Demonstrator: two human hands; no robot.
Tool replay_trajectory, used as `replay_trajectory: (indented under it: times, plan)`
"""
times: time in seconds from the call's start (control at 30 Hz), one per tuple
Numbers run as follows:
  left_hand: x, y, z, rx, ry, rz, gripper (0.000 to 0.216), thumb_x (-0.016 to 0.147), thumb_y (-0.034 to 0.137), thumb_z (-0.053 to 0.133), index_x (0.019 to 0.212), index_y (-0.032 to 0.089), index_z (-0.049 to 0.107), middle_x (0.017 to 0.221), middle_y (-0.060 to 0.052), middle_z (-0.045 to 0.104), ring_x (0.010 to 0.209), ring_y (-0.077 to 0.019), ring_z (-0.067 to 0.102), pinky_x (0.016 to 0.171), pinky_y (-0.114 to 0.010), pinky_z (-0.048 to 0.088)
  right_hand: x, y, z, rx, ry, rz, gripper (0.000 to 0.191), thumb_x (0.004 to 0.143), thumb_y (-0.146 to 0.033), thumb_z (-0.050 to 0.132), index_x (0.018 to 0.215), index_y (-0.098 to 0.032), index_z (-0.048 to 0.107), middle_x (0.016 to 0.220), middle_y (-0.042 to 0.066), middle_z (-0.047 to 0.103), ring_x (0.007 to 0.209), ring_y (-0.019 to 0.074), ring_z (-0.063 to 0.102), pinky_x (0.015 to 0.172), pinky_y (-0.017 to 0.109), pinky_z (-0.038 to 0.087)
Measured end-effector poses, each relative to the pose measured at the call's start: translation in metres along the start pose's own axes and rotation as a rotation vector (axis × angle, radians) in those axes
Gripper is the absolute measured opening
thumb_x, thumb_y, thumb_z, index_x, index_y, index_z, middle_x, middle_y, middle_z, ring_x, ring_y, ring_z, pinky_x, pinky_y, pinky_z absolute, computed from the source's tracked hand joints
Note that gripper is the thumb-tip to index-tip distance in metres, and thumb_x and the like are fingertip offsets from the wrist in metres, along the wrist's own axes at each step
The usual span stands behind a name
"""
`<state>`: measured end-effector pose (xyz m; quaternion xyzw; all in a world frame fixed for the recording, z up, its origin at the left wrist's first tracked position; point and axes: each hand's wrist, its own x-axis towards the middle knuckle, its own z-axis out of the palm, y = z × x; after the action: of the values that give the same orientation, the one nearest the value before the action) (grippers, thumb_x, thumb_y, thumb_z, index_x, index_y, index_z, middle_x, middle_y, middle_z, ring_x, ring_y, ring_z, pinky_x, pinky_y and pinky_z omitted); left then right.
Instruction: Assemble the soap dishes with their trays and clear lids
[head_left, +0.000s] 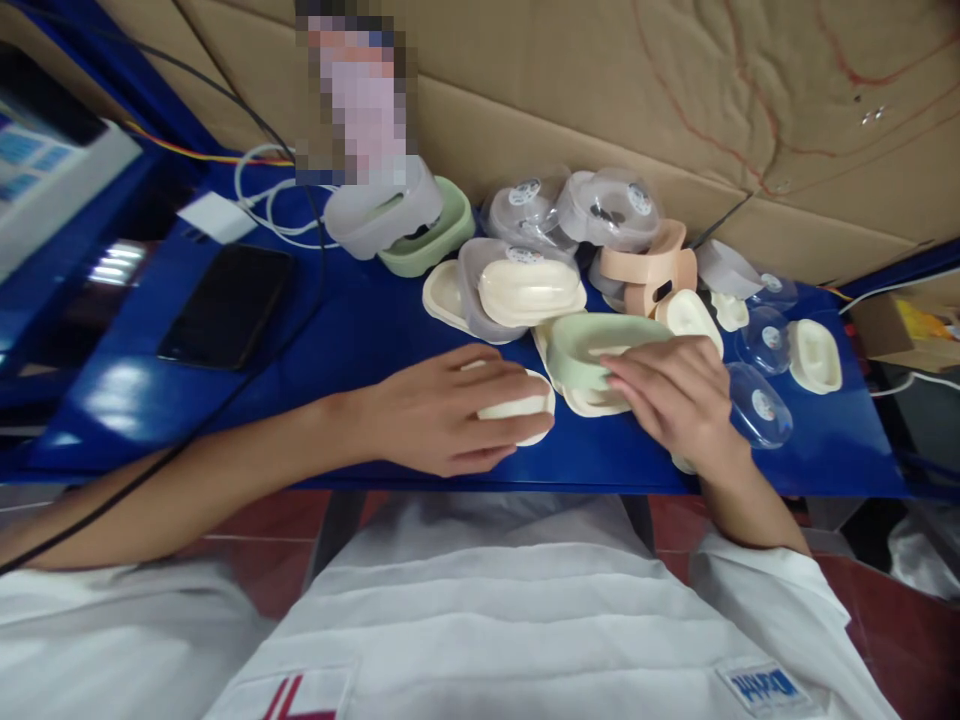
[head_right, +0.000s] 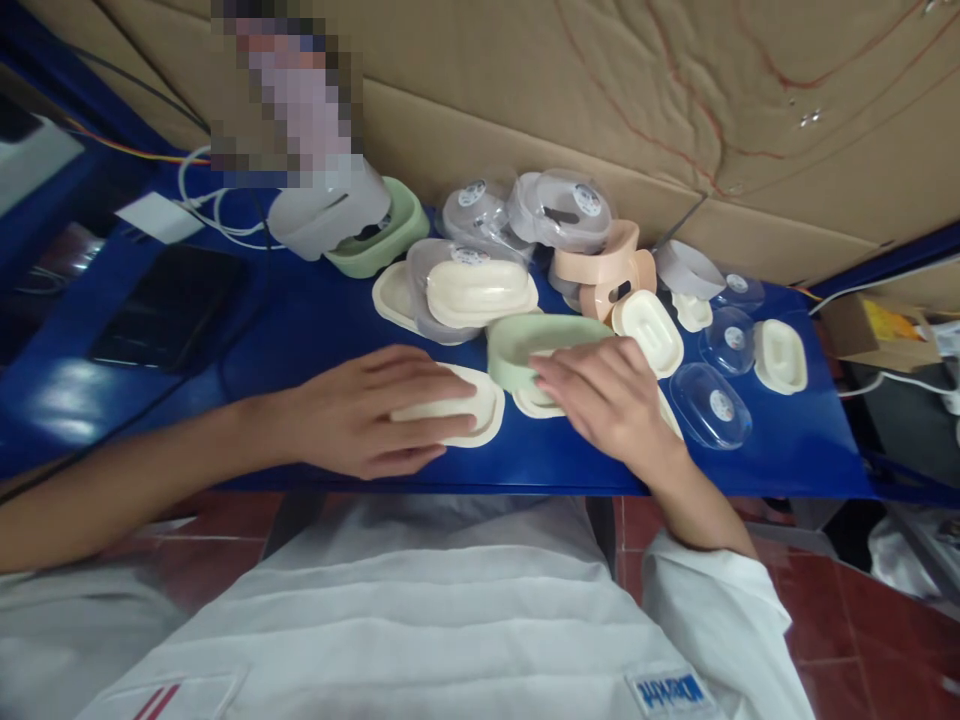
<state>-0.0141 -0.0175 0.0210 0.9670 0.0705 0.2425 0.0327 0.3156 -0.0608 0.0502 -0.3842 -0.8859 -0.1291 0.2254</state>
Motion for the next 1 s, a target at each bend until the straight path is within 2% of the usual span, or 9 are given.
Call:
replay_trajectory:
  times: [0.1, 0.17, 0.3, 0.37, 0.43, 0.53, 0.73, 0.87, 1.0]
  plan:
    - [-0.015, -0.008, -0.006, -0.022, 0.018, -0.131, 0.041, 0.101, 0.048, 0.071, 0.14, 0.036, 0.068, 0.143, -0.007, 0.072, 0.129, -0.0286, 0.07, 0.112, -0.047, 0.054, 0.006, -0.021, -0.001, 0.028, 0.003, -0.21, 0.036, 0.104, -0.021, 0.072, 0.138, -0.033, 0.071, 0.113, 0.0, 0.084, 0.098, 0.0213, 0.075, 0.081, 0.04, 0.051]
    - [-0.026, -0.008, -0.004, -0.017, 0.022, -0.138, 0.048, 0.099, 0.055, 0.075, 0.143, 0.037, 0.067, 0.143, -0.008, 0.071, 0.131, -0.0295, 0.069, 0.112, -0.048, 0.055, 0.013, -0.037, 0.008, 0.087, -0.054, -0.301, 0.035, 0.105, -0.021, 0.07, 0.138, -0.034, 0.071, 0.115, -0.001, 0.083, 0.1, 0.0197, 0.073, 0.081, 0.039, 0.051]
    - [-0.042, 0.004, 0.004, 0.081, -0.038, -0.162, 0.042, 0.101, 0.045, 0.075, 0.139, 0.028, 0.069, 0.143, -0.012, 0.072, 0.133, -0.0298, 0.068, 0.117, -0.048, 0.053, 0.027, -0.061, 0.034, 0.167, -0.09, -0.402, 0.027, 0.107, -0.021, 0.068, 0.132, -0.028, 0.075, 0.112, 0.002, 0.082, 0.098, 0.0191, 0.07, 0.08, 0.037, 0.052]
    - [-0.047, 0.012, 0.006, 0.112, -0.091, -0.208, 0.034, 0.104, 0.034, 0.071, 0.136, 0.023, 0.071, 0.139, -0.012, 0.074, 0.132, -0.0294, 0.07, 0.118, -0.046, 0.054, 0.031, -0.067, 0.043, 0.162, -0.107, -0.416, 0.028, 0.108, -0.026, 0.068, 0.135, -0.024, 0.074, 0.113, 0.005, 0.081, 0.102, 0.0203, 0.07, 0.084, 0.037, 0.053]
    - [-0.05, 0.017, 0.004, 0.113, -0.112, -0.253, 0.032, 0.105, 0.025, 0.066, 0.136, 0.019, 0.071, 0.139, -0.014, 0.074, 0.134, -0.0302, 0.069, 0.118, -0.046, 0.054, 0.031, -0.066, 0.046, 0.146, -0.154, -0.394, 0.035, 0.11, -0.035, 0.066, 0.141, -0.02, 0.071, 0.121, 0.009, 0.08, 0.113, 0.0235, 0.07, 0.094, 0.04, 0.054]
    - [-0.053, 0.021, 0.0, 0.106, -0.104, -0.327, 0.035, 0.106, 0.02, 0.061, 0.14, 0.016, 0.068, 0.147, -0.017, 0.069, 0.145, -0.0321, 0.062, 0.125, -0.05, 0.05, 0.028, -0.059, 0.045, 0.101, -0.227, -0.316, 0.041, 0.111, -0.039, 0.064, 0.144, -0.016, 0.068, 0.133, 0.013, 0.077, 0.127, 0.0286, 0.068, 0.11, 0.046, 0.05]
    - [-0.052, 0.016, -0.007, 0.095, -0.13, -0.365, 0.043, 0.109, 0.026, 0.058, 0.151, 0.019, 0.061, 0.163, -0.015, 0.058, 0.157, -0.0309, 0.051, 0.134, -0.056, 0.04, 0.023, -0.052, 0.045, 0.109, -0.194, -0.27, 0.029, 0.111, -0.024, 0.059, 0.136, -0.018, 0.072, 0.126, 0.01, 0.08, 0.114, 0.0252, 0.073, 0.097, 0.042, 0.054]
    - [-0.061, 0.017, -0.004, 0.059, -0.153, -0.399, 0.044, 0.108, 0.036, 0.065, 0.149, 0.02, 0.063, 0.162, -0.013, 0.06, 0.156, -0.0326, 0.052, 0.131, -0.055, 0.045, 0.022, -0.059, 0.051, 0.102, -0.218, -0.301, 0.032, 0.113, -0.032, 0.059, 0.14, -0.018, 0.07, 0.135, 0.01, 0.077, 0.122, 0.0265, 0.07, 0.105, 0.044, 0.051]
    - [-0.07, 0.027, 0.01, 0.051, -0.08, -0.452, 0.037, 0.11, 0.025, 0.061, 0.145, 0.018, 0.064, 0.16, -0.014, 0.062, 0.158, -0.0316, 0.05, 0.129, -0.051, 0.049, 0.02, -0.066, 0.059, 0.091, -0.209, -0.352, 0.031, 0.11, -0.018, 0.059, 0.139, -0.016, 0.071, 0.136, 0.011, 0.077, 0.123, 0.0256, 0.07, 0.105, 0.043, 0.051]
